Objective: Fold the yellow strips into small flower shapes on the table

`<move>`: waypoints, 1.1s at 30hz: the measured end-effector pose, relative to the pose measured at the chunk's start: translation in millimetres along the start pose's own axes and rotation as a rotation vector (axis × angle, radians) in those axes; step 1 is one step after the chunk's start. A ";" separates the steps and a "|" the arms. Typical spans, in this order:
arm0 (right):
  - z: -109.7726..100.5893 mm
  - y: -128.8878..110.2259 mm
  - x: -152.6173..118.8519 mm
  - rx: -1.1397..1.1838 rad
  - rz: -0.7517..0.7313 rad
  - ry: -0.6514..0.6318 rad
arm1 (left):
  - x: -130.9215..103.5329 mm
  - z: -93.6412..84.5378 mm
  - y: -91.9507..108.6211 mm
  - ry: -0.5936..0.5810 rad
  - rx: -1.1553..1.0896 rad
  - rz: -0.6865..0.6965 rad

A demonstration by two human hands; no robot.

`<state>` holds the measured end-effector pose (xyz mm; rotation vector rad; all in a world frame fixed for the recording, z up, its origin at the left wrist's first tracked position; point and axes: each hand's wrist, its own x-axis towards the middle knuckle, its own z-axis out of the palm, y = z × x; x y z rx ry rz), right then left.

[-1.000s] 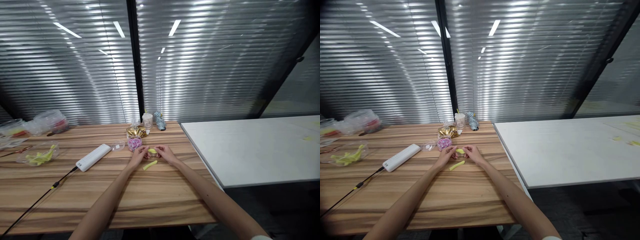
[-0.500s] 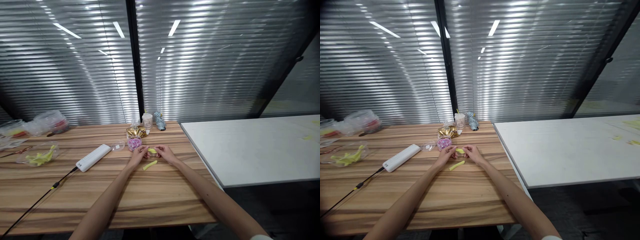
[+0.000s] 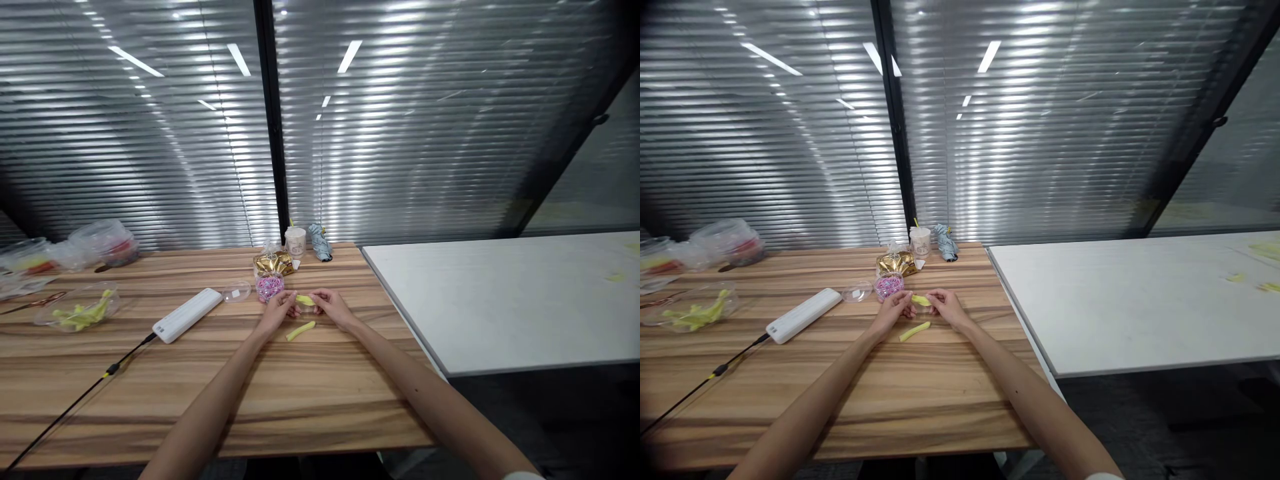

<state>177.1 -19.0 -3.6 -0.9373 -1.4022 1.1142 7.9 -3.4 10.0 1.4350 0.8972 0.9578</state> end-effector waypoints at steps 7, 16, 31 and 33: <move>0.1 1.2 0.6 0.015 0.005 0.016 | 3.7 -0.7 -3.4 0.024 -0.016 -0.009; -0.4 2.9 1.1 0.018 0.009 0.005 | 1.3 0.0 -0.8 0.030 0.010 0.018; -0.3 5.2 2.1 -0.001 0.028 -0.002 | 3.1 -0.9 -5.9 0.026 0.061 0.054; -0.3 6.1 2.2 0.000 0.030 -0.001 | 2.9 -0.4 -5.8 0.026 0.060 0.053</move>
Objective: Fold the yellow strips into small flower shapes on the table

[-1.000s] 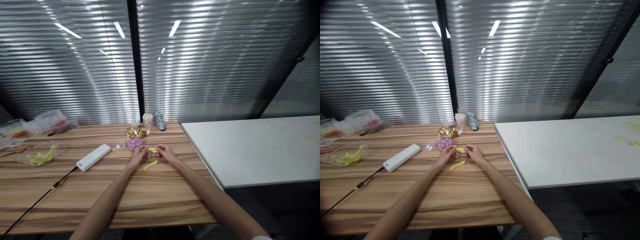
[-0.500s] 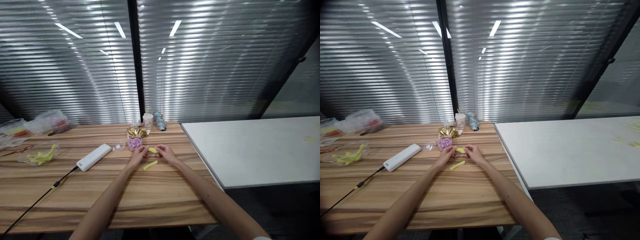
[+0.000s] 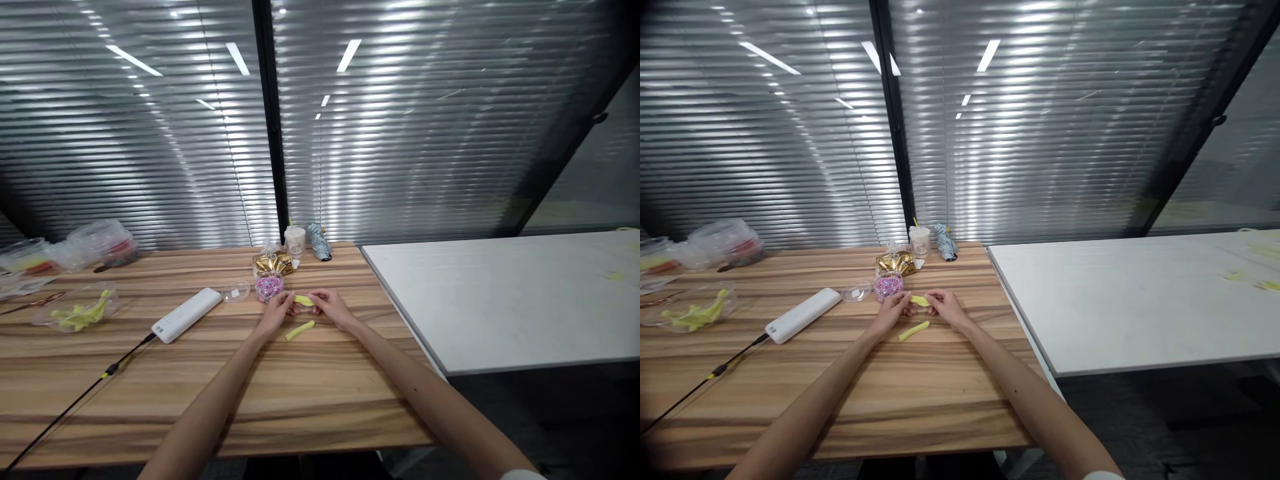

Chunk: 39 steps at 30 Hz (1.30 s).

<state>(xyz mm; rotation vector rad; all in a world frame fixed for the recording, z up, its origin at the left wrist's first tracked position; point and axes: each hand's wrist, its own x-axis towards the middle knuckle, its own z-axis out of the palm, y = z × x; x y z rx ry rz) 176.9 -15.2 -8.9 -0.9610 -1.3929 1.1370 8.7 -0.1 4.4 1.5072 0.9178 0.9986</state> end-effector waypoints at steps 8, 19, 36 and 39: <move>-0.5 1.4 1.2 -0.008 -0.008 -0.013 | -0.1 0.4 -0.9 -0.003 0.026 0.024; -0.3 -0.1 -0.4 -0.001 0.004 -0.016 | 0.5 0.1 -3.6 -0.021 0.025 0.021; -0.1 -0.9 -1.2 -0.005 -0.001 -0.023 | -1.3 1.6 -0.2 -0.019 0.030 0.008; -0.3 -0.3 -0.8 -0.016 0.001 -0.024 | -0.9 1.8 -0.2 -0.020 0.036 0.006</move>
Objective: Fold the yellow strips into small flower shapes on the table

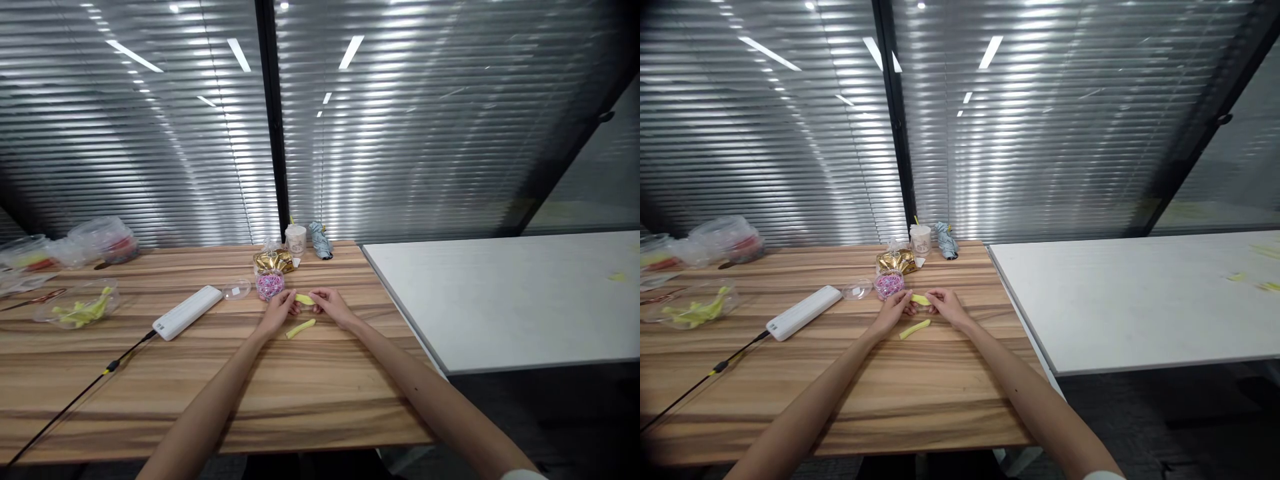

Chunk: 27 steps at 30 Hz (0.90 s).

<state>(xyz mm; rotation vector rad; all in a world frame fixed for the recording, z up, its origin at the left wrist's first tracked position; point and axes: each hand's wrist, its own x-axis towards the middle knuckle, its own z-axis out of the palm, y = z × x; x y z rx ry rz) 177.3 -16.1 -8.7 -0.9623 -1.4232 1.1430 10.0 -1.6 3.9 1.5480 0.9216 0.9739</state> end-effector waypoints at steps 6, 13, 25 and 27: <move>-0.7 0.0 0.6 -0.010 -0.010 -0.011 | -0.5 -1.2 -1.1 -0.001 0.005 0.014; -0.5 1.8 1.1 -0.001 -0.010 -0.004 | -0.4 -0.9 -0.3 0.006 0.019 0.003; 0.0 0.8 0.5 -0.013 -0.006 0.003 | 0.8 -1.1 -2.3 0.009 0.015 0.002; -0.2 0.9 0.4 -0.014 -0.006 0.002 | 1.1 -1.4 -2.9 0.009 0.021 0.004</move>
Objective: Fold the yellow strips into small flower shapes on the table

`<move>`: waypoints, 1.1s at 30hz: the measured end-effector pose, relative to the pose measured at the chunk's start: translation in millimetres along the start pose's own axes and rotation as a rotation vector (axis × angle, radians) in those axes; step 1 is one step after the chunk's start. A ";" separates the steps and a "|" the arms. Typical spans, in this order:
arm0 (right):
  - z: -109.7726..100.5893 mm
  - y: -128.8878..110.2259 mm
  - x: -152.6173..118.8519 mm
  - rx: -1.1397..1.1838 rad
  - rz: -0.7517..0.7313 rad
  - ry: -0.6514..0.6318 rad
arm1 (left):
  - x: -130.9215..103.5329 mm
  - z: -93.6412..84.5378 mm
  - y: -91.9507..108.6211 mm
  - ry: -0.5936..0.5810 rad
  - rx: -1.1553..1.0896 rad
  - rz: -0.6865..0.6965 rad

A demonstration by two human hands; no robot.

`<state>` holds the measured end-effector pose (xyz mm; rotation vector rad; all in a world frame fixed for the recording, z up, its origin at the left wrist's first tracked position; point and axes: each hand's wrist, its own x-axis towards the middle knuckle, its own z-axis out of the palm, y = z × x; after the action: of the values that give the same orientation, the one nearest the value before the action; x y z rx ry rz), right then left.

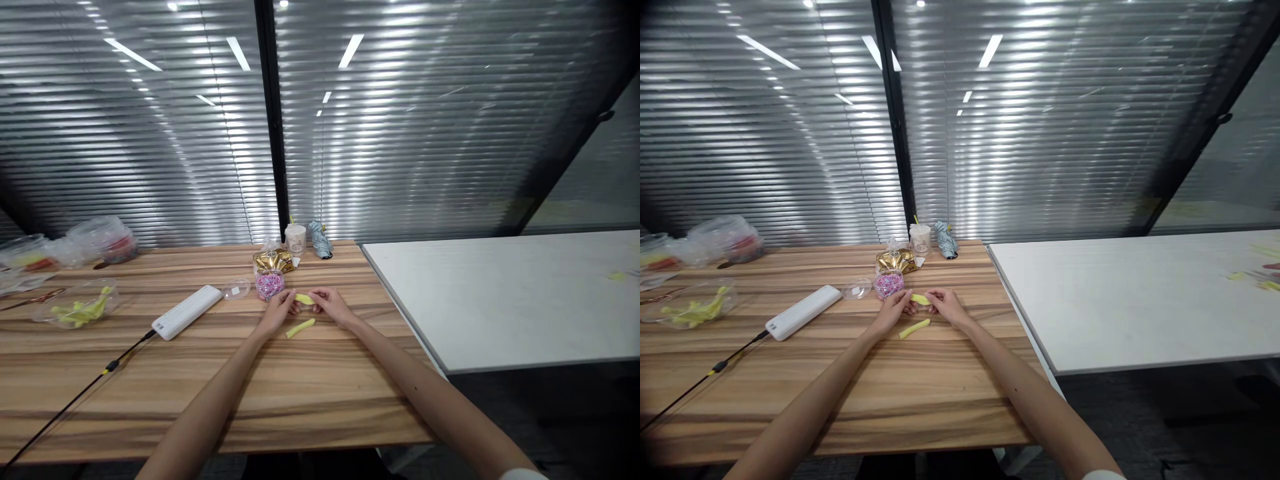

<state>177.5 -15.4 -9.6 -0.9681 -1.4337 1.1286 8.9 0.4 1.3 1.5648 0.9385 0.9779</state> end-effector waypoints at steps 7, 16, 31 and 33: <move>-0.5 -1.0 -0.4 -0.001 -0.008 -0.009 | -1.0 0.5 2.4 -0.003 -0.002 -0.002; 0.4 -4.2 -0.8 0.006 0.003 0.010 | -1.9 -0.2 6.7 0.018 -0.042 -0.030; 0.0 -2.1 -0.5 0.015 -0.008 0.017 | -0.1 -3.3 5.7 0.052 -0.060 -0.005; 0.1 -2.5 -0.7 0.018 -0.001 0.022 | -0.3 -3.9 5.0 0.070 -0.077 -0.022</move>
<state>177.5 -16.7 -7.3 -0.9638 -1.4040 1.1252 5.6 0.6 6.7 1.4615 0.9536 1.0469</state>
